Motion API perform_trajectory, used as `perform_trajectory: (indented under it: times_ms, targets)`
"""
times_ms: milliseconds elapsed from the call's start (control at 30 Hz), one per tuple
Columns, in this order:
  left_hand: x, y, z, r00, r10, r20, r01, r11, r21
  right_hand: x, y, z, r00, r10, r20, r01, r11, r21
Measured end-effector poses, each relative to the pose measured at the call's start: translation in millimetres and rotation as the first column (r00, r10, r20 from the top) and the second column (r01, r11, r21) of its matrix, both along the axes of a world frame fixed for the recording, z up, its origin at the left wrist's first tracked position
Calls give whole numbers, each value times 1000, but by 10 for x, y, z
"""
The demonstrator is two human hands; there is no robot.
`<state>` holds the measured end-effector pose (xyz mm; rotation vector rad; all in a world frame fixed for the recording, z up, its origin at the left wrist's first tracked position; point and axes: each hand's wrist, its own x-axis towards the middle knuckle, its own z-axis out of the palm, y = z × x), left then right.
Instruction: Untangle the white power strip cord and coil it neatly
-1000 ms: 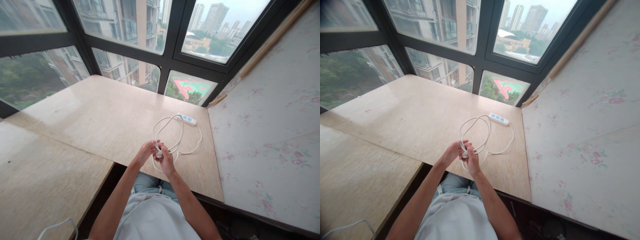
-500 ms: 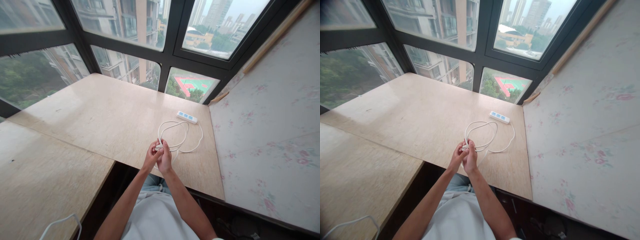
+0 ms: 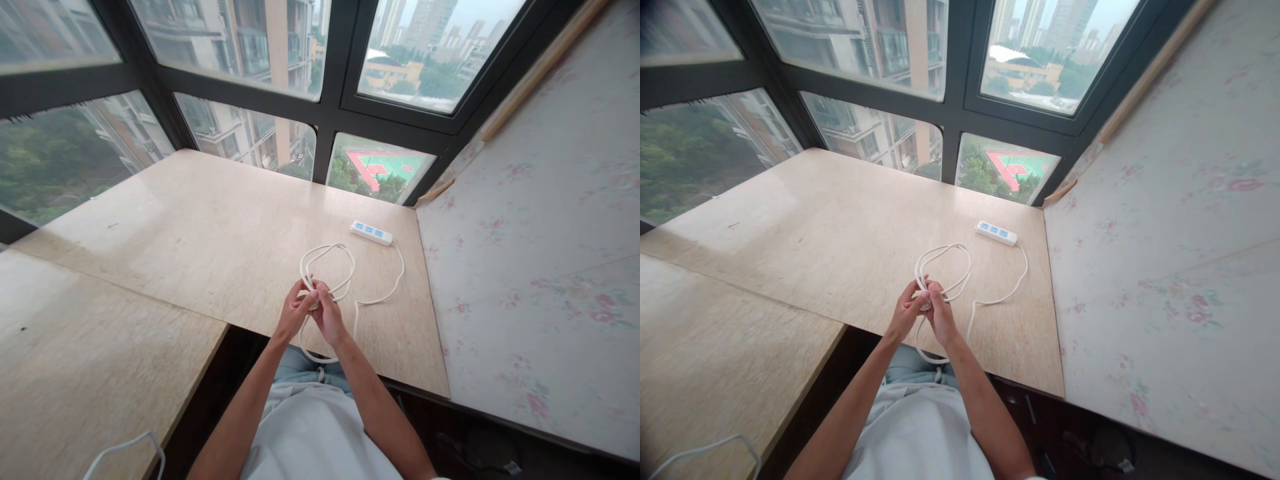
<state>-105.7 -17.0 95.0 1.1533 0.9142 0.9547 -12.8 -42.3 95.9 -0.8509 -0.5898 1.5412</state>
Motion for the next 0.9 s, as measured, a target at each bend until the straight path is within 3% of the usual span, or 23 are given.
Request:
perform_trajectory:
  times_ms: [100,267,400,567,700,800,900]
  targets:
    - [-52,-19,-54,991,-115,70,121,989,-90,54,-52,-77,996,27,89,-22,998,-56]
    - [-77,-78,-214,949,-143,279,202,960,-194,118,-99,-151,982,54,181,-26,987,-157]
    - [-57,-136,-371,961,-30,276,112,951,-287,174,-98,-191,989,45,141,-3,960,-280]
    - [-14,-194,-474,971,83,222,15,913,-408,154,-124,-262,996,-88,4,82,909,-409]
    - [-30,-184,-513,968,178,175,-61,848,-526,115,-169,-347,986,-119,-116,51,882,-468]
    - [-77,-158,-544,956,244,163,-100,793,-601,118,-205,-391,970,-203,-137,106,853,-510]
    - [-115,-142,-573,954,265,138,-131,786,-604,128,-241,-405,953,-273,-129,165,829,-535]
